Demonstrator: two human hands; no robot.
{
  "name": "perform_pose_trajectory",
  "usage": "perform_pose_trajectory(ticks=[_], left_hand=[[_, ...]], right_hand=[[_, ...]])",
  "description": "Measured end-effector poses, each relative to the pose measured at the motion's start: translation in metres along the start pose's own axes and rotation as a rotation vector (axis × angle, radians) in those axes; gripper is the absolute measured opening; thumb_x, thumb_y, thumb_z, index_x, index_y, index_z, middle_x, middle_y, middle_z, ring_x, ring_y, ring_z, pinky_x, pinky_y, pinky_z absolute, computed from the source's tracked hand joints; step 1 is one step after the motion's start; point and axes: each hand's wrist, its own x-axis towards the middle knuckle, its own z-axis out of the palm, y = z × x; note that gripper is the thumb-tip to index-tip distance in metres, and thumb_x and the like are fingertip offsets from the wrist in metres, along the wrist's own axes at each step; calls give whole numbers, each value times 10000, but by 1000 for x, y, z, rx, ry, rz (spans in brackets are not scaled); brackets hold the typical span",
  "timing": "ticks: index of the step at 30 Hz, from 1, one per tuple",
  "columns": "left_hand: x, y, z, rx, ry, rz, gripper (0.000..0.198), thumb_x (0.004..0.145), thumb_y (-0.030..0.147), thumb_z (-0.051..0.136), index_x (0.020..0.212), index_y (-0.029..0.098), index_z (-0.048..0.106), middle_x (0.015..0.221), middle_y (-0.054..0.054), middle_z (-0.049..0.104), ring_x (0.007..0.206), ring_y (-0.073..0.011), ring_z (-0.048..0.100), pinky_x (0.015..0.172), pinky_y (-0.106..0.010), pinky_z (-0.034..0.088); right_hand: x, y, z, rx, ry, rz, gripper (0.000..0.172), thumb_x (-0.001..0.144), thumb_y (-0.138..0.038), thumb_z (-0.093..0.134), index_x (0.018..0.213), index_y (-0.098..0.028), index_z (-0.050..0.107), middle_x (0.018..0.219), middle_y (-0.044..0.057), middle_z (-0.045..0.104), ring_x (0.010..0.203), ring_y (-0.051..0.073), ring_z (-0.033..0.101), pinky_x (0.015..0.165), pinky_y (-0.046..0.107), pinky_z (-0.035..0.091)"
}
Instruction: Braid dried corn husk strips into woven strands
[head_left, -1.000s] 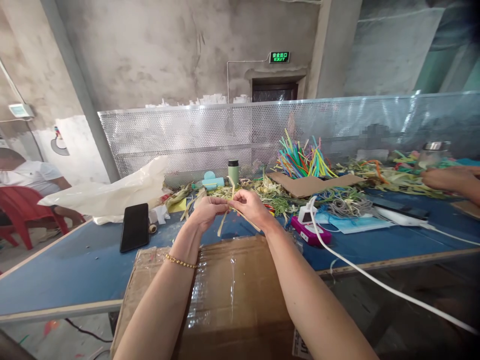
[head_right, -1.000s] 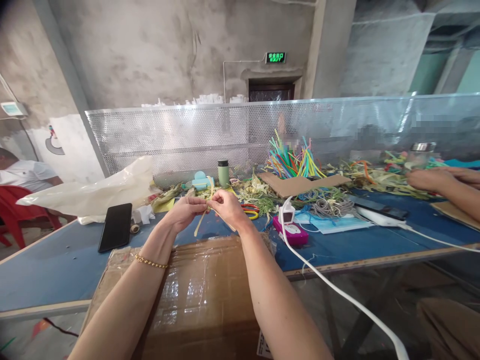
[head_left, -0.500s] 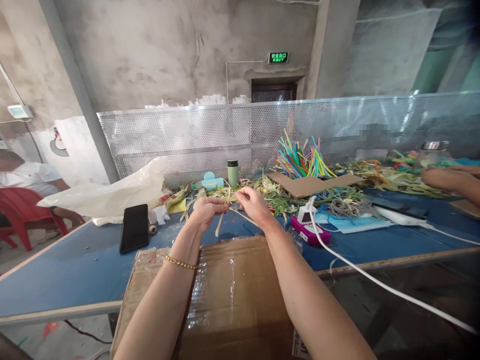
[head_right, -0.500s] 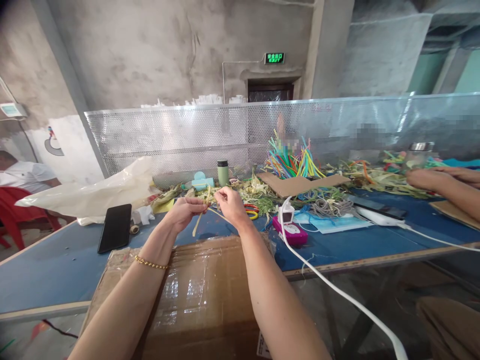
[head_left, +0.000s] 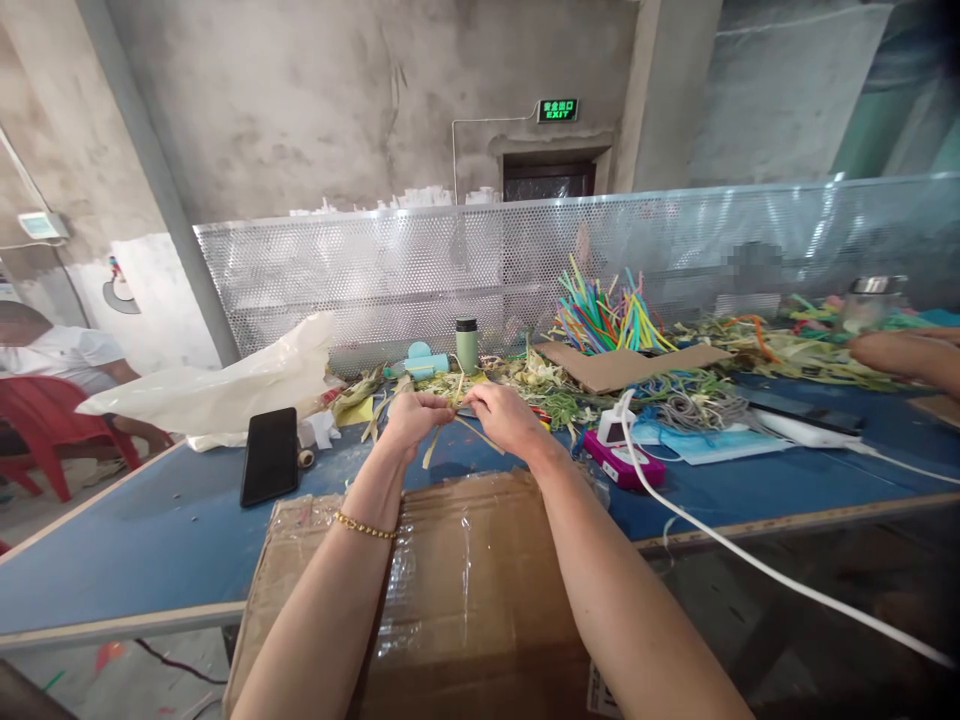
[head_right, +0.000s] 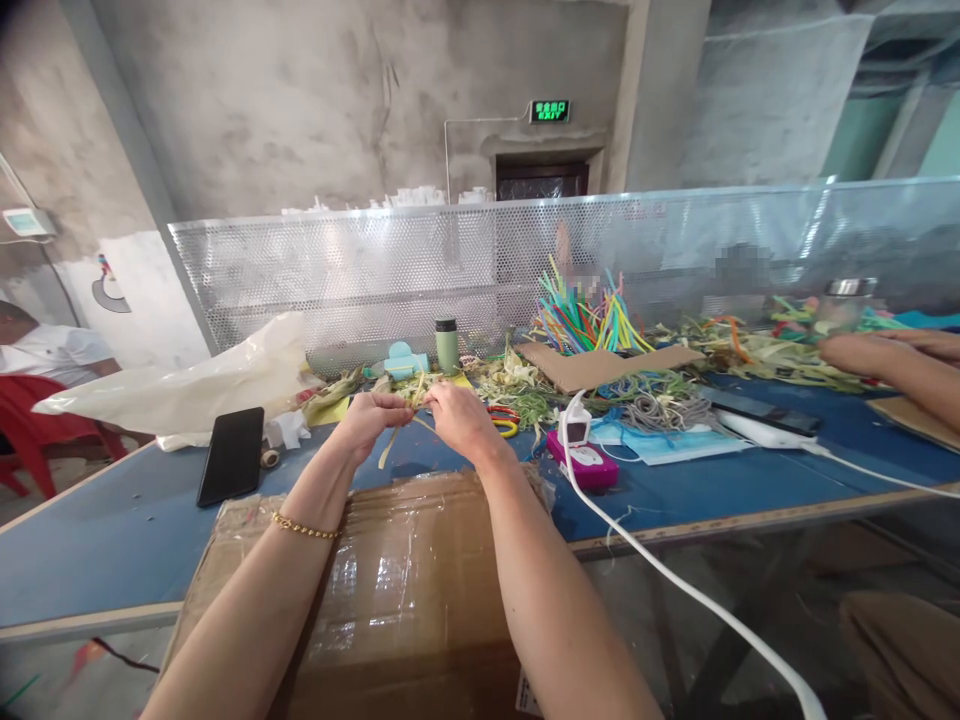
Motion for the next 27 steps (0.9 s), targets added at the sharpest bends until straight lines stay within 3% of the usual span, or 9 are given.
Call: perform_pose_trajectory(ticks=[3,8,11,14,17,21,24,27], left_hand=[[2,-2,-1,145,44,24,119,521,241,781,603,164,743,555,2,632,609,-156,556,611,-284,399],[0,0,-3,207,40,42,159,542,285,780,636,159,757,570,-5,638,613,-158,552,597,-283,384],[-3,3,-5,129,-11,20,162,541,289,786,628,155,758,593,-25,656,596,-144,530,575,-278,362],[-5,6,-5,15,-66,-18,153,529,270,789,600,142,747,570,-35,640,560,-121,493,555,-270,340],[-6,8,-4,-59,-77,-45,153,505,251,802,549,132,717,539,-33,617,535,-109,479,545,-267,331],[-5,7,-3,-90,-38,-81,169,485,234,819,512,130,688,513,-30,606,502,-108,481,529,-270,335],[-5,7,-3,-84,-33,-82,147,486,214,814,520,128,701,502,-31,606,503,-111,489,540,-272,354],[-5,7,-3,-67,-42,-68,137,486,212,810,536,130,713,520,-37,624,528,-116,508,553,-269,354]], right_hand=[[-1,-4,-5,106,-49,53,220,844,-52,503,854,-143,703,832,86,733,779,184,654,727,294,464],[-3,-14,-20,545,-218,214,223,796,-56,509,929,-137,669,670,19,683,560,122,604,572,244,473],[-4,-15,-29,725,-281,189,161,798,-100,535,851,-138,682,720,34,700,611,117,621,602,244,494],[-7,-14,-35,848,-309,142,154,823,-179,593,919,-154,712,846,53,730,713,124,647,672,260,513],[-8,-14,-38,890,-262,129,171,810,-277,695,946,-180,728,879,47,728,785,139,653,719,277,518],[-7,-20,-41,865,-93,27,122,779,-316,759,776,-194,748,837,29,674,807,135,621,739,274,503],[-6,-25,-41,892,16,19,148,779,-349,765,762,-202,758,824,23,645,688,106,574,643,261,494],[-7,-26,-38,980,-22,80,229,832,-407,704,857,-188,764,800,35,662,573,93,534,530,256,468]])
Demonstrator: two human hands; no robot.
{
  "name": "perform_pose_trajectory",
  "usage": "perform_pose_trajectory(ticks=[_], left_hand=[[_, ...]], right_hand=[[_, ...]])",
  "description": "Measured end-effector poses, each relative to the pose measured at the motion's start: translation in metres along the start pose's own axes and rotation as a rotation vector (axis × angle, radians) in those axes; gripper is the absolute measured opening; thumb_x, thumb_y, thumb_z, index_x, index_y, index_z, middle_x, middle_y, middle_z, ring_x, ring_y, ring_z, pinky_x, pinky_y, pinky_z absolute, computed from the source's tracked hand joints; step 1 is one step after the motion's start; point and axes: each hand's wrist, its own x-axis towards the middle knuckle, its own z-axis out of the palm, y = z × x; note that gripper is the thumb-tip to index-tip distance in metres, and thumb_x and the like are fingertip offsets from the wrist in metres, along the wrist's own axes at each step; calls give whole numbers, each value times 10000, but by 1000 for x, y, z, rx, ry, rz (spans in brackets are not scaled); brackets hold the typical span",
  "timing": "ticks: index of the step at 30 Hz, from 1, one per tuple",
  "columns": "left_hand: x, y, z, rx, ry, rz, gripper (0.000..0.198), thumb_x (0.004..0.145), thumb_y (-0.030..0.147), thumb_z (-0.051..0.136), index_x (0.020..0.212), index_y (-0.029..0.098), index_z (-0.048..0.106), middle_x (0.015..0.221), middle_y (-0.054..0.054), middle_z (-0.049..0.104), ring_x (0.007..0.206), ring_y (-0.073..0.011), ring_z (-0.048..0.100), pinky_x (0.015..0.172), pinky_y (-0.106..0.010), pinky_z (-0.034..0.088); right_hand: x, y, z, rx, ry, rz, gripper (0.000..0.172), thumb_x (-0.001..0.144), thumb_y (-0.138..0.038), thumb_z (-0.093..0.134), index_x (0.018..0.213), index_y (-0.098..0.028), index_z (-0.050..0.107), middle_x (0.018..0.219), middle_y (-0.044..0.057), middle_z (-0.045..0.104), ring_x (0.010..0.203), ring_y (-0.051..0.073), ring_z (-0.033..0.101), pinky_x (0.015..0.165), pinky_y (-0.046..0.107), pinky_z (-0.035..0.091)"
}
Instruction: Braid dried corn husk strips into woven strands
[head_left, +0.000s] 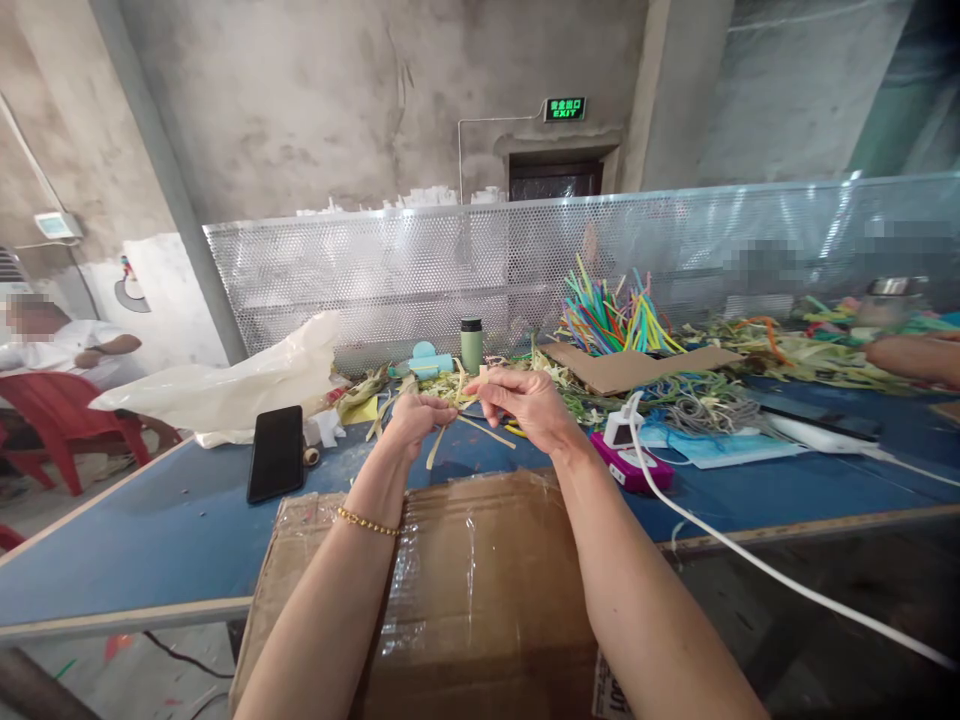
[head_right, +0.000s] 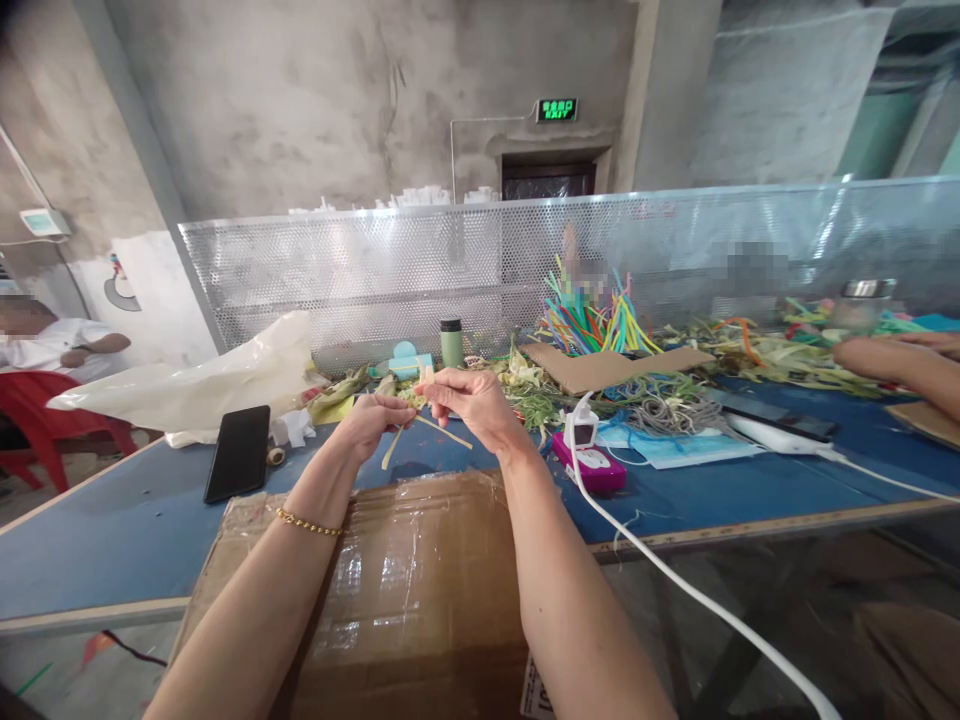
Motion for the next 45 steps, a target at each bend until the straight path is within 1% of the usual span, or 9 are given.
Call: perform_pose_trajectory(ticks=[3,6,10,14,18,24,32,39,45], left_hand=[[0,0,0,3,-8,4,139,492,226,801,554,131,721,527,-37,627,526,-113,499,548,-267,336],[0,-1,1,-8,-25,2,144,497,241,796,544,132,716,523,-38,622,529,-113,492,545,-266,327],[-1,-1,2,-28,-83,33,152,501,247,798,580,131,738,538,-35,628,542,-108,488,551,-261,323],[-2,-1,4,-41,-141,58,169,506,257,810,587,124,744,533,-37,629,536,-101,475,545,-256,318],[-4,0,4,-73,-165,61,200,497,270,830,575,114,732,534,-39,625,535,-97,477,541,-255,317],[-4,2,4,-107,-177,28,208,485,260,841,545,112,707,535,-46,617,535,-98,473,538,-256,310],[-5,1,5,6,-151,55,154,527,237,800,505,135,686,512,-21,594,520,-93,437,540,-258,313],[-6,1,4,-28,-169,36,192,505,263,830,538,119,706,524,-33,608,533,-105,477,545,-261,337],[-6,1,5,-26,-181,35,195,484,257,840,520,126,700,524,-32,608,539,-108,482,558,-262,351]], right_hand=[[1,5,3,25,-3,51,286,859,-436,660,914,-170,750,728,27,659,524,91,515,470,239,425],[3,12,5,-100,24,74,281,851,-415,659,926,-156,735,620,-10,613,464,73,441,437,218,351],[7,25,7,-339,14,72,168,839,-280,629,786,-133,691,566,-12,592,521,93,505,514,216,386],[9,32,7,-457,36,83,126,818,-207,583,736,-139,650,562,-4,600,530,106,532,534,220,398],[8,32,6,-453,63,115,85,792,-200,578,753,-143,629,566,-4,607,527,113,545,525,217,402],[7,35,3,-459,59,126,99,773,-220,575,731,-148,628,544,-10,588,500,111,522,492,215,374],[7,34,5,-565,99,122,66,728,-143,596,669,-155,622,556,1,619,523,115,532,520,219,364],[7,33,5,-544,40,91,76,789,-154,601,736,-156,656,557,-12,604,540,119,541,551,226,373],[7,37,4,-563,30,77,78,805,-141,608,743,-158,653,572,-11,616,550,116,542,565,225,371]])
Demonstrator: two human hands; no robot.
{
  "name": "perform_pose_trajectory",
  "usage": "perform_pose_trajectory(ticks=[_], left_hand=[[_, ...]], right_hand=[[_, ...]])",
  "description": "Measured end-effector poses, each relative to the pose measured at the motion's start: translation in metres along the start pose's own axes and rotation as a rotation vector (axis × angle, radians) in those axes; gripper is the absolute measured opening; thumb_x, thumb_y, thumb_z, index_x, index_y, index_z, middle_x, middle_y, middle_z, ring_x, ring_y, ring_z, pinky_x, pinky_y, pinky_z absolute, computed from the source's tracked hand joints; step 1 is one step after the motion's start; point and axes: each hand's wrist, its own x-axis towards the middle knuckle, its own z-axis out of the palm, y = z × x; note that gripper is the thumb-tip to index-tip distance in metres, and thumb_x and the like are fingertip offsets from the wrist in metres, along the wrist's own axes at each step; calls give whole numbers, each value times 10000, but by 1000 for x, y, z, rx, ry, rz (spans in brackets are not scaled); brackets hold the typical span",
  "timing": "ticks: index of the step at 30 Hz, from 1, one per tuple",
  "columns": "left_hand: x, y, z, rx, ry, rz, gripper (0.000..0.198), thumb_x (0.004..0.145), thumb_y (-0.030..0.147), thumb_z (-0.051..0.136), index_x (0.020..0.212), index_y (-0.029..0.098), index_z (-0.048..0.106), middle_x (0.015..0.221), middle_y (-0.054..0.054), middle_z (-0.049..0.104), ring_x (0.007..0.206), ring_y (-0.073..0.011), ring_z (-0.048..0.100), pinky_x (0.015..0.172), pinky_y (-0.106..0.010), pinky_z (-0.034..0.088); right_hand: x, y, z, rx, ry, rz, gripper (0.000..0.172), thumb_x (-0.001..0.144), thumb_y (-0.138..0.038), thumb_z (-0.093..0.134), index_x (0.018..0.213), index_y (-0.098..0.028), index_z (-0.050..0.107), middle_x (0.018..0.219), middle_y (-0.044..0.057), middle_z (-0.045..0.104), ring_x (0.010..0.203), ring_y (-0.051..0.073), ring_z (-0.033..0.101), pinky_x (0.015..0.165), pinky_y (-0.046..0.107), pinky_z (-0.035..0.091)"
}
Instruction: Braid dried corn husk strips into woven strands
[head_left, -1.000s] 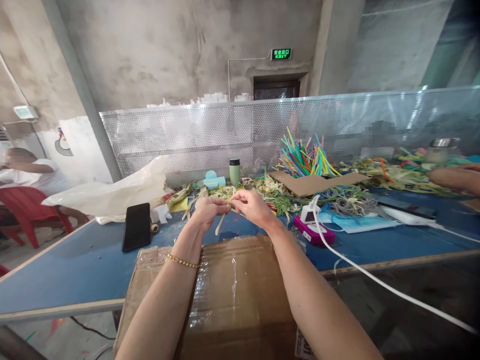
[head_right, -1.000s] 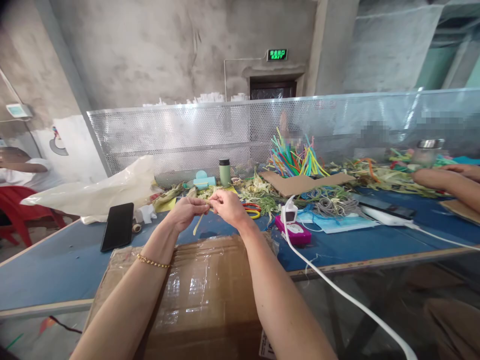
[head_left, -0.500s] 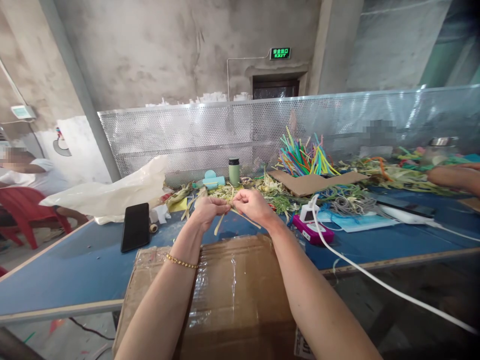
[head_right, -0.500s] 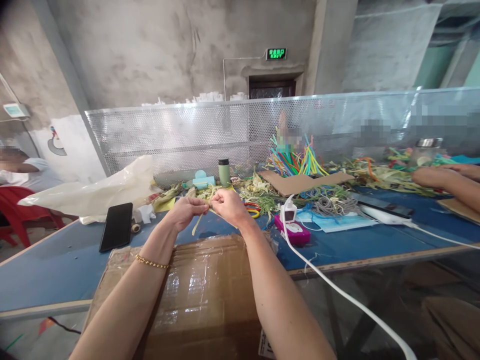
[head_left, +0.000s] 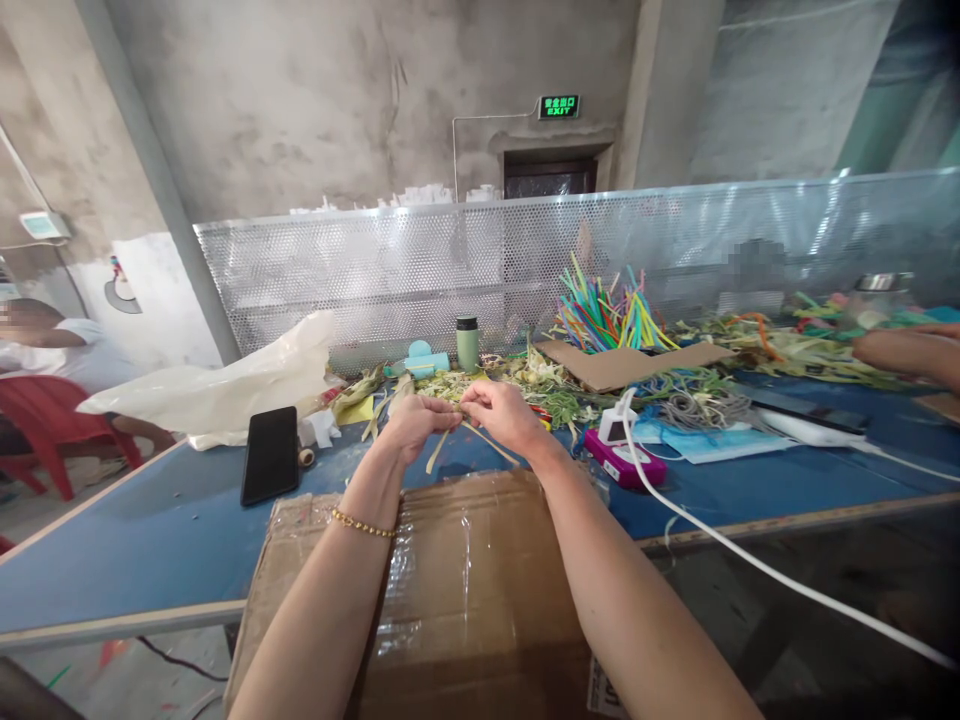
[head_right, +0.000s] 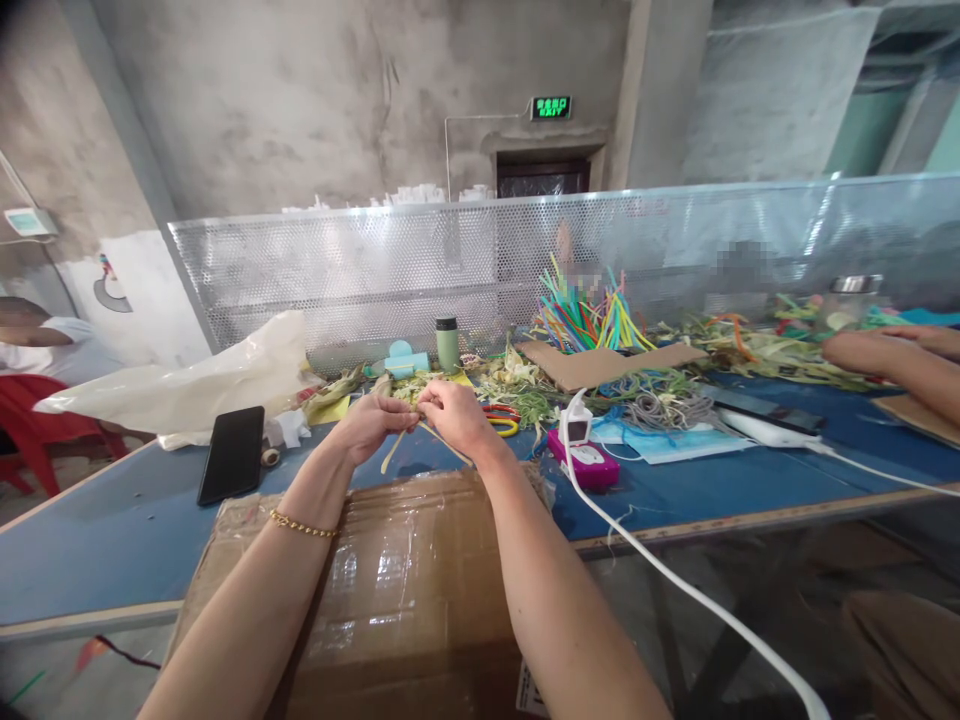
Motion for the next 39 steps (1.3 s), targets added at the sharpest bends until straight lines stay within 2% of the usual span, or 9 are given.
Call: perform_pose_trajectory(ticks=[7,12,16,19,22,26,31,39], left_hand=[[1,-1,1,40,54,14,158,507,240,818,514,142,694,519,-20,599,539,-111,479,566,-268,356],[1,-2,1,63,60,1,100,510,183,792,508,161,694,527,-12,620,551,-122,512,594,-266,403],[4,-7,2,61,38,-8,70,496,137,757,513,153,691,538,-10,624,571,-132,541,618,-269,434],[6,-11,3,76,26,12,98,483,141,765,485,149,667,516,2,596,562,-130,532,610,-266,437],[5,-10,4,80,19,16,124,474,155,776,467,147,652,500,7,578,556,-131,524,596,-265,436],[1,-5,8,45,-6,19,120,469,171,793,499,135,683,520,-2,603,563,-126,529,611,-267,445],[-2,1,13,47,-48,59,70,491,135,769,525,140,708,552,-13,639,575,-114,529,625,-260,448],[-3,4,14,176,-44,23,83,499,133,779,507,119,697,509,-16,590,527,-93,446,534,-248,353]], right_hand=[[-1,-6,2,-72,-10,-16,142,851,-117,557,729,-167,609,588,-8,609,584,124,545,604,233,367],[-3,-5,7,-259,-24,-61,123,935,-144,467,915,-164,587,732,38,650,684,160,573,637,254,358],[-7,-12,7,-484,-114,-97,100,946,-210,511,1000,-172,586,781,67,664,743,199,602,638,274,339],[-10,-22,4,-656,-94,-105,105,930,-179,519,957,-193,619,835,76,656,746,199,601,620,281,321],[-11,-29,4,-718,-37,-143,148,918,-165,518,853,-191,648,958,88,627,765,180,585,621,279,333],[-6,-24,7,-486,51,-238,105,875,-155,589,808,-187,663,979,68,587,832,165,567,699,266,396],[7,-16,4,-96,181,-268,96,858,-167,635,768,-191,656,835,33,578,821,160,540,747,281,422],[10,-29,-3,179,257,-237,182,887,-321,618,758,-194,633,798,16,590,763,145,534,699,285,417]])
